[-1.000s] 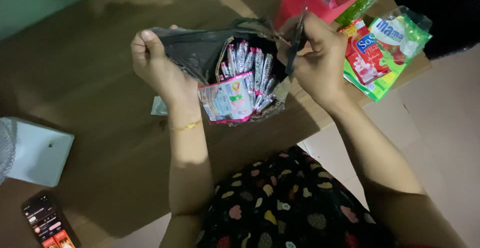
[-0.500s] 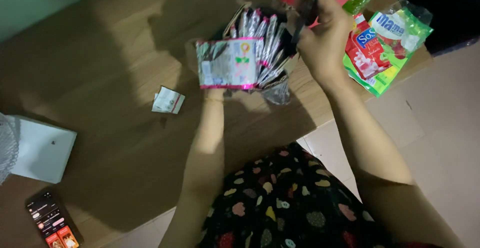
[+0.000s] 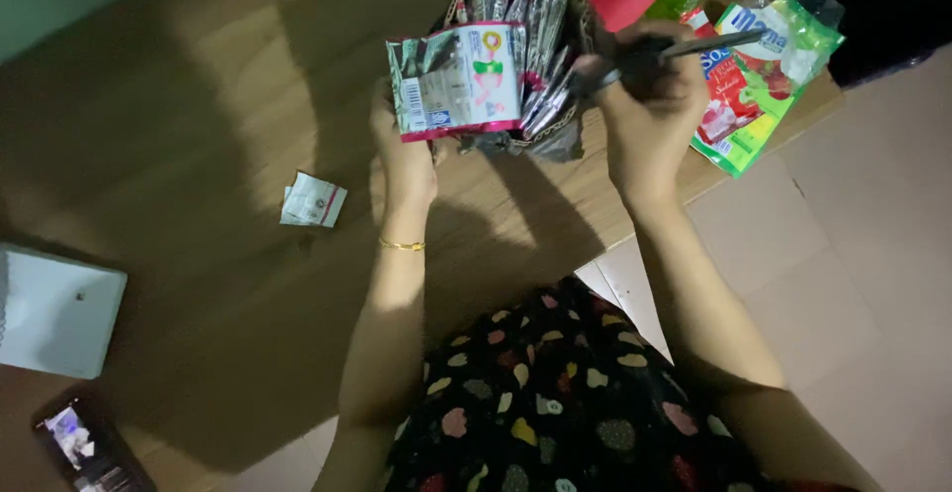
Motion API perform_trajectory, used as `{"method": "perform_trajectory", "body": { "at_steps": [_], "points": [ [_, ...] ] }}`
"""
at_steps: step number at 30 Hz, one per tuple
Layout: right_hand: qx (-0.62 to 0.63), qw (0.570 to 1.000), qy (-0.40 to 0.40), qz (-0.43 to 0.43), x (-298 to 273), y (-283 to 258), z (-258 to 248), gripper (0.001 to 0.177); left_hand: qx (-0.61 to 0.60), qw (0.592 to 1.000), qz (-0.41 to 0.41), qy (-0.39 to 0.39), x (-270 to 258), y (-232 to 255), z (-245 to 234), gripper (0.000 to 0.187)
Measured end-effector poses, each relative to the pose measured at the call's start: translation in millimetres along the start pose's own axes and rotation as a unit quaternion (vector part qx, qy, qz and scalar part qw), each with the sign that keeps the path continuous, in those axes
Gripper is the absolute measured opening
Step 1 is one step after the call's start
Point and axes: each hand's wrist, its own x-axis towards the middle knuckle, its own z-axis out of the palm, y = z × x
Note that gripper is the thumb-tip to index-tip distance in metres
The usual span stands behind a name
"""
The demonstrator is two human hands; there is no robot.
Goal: The person cuts multiple plastic sachets from a strip using scissors and places them into a pink container.
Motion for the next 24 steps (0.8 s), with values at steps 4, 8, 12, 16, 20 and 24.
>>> {"method": "perform_trajectory", "body": {
  "at_steps": [4,8,12,16,20,24],
  "points": [
    [0.086,0.996,0.035,0.007,10.1,2.6,-1.8,0.035,-0.057,0.998,-0.019,-0.037,4.2,-6.9,3.7,0.019],
    [0.124,0.989,0.034,0.068,12.1,0.8,-6.1,0.032,-0.043,0.995,-0.085,-0.035,5.0,-13.2,-9.1,0.022],
    [0.174,0.97,0.052,0.16,12.2,19.4,-6.5,0.026,0.044,0.998,-0.023,-0.046,5.6,6.0,-10.3,0.019],
    [0.088,0.994,0.01,0.071,-2.4,73.6,-5.8,0.033,0.233,0.949,0.208,-0.05,26.9,-33.9,-35.0,0.014],
    [0.046,0.996,0.06,0.036,-13.1,110.2,12.7,0.044,0.274,0.931,0.241,0.001,47.8,-68.9,-39.4,0.016],
    [0.028,0.993,0.074,0.084,-17.7,145.8,14.9,0.042,0.426,0.891,0.145,0.059,75.6,-70.6,-38.8,0.028]
  ]
}}
